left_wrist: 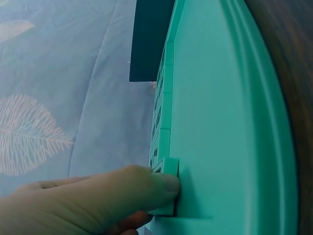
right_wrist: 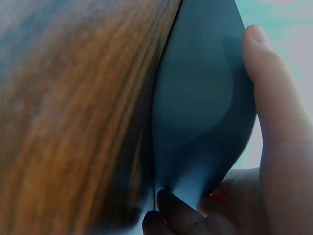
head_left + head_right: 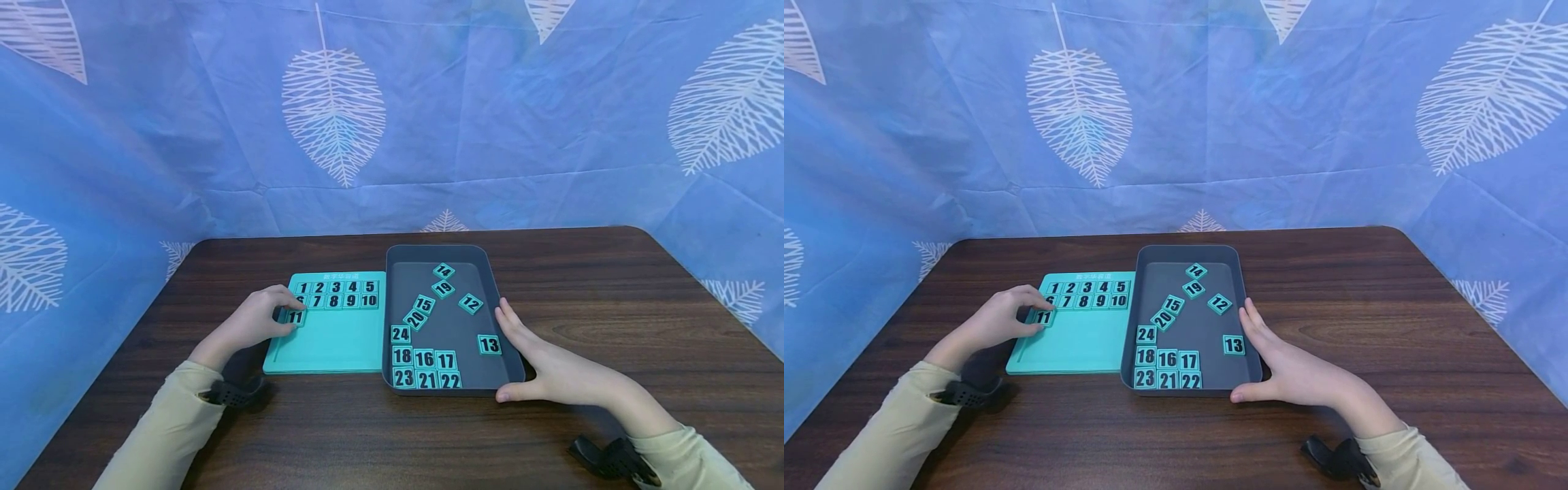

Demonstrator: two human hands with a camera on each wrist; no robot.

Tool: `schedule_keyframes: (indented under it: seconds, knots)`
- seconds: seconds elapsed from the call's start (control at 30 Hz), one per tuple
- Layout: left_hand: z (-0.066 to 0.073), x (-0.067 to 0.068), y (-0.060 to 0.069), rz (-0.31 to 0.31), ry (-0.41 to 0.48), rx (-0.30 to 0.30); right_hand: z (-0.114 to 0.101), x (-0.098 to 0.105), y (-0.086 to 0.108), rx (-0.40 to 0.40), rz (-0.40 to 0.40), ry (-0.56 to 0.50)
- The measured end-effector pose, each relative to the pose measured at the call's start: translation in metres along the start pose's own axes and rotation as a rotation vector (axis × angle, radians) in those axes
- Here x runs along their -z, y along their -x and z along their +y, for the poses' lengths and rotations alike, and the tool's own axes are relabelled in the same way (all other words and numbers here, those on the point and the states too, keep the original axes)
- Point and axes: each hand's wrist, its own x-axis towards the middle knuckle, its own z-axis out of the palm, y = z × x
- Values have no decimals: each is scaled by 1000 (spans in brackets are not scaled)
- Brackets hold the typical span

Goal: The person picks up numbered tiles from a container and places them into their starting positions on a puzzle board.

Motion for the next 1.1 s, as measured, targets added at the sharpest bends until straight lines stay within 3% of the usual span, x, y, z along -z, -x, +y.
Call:
schedule_keyframes:
  seconds: [0.57, 1.1]
  knots:
    - [-3, -1, 0, 28, 22, 10, 1, 0, -1, 3, 1, 6]
    - [1, 2, -1, 12, 10, 22, 1, 0, 0, 5, -4, -8]
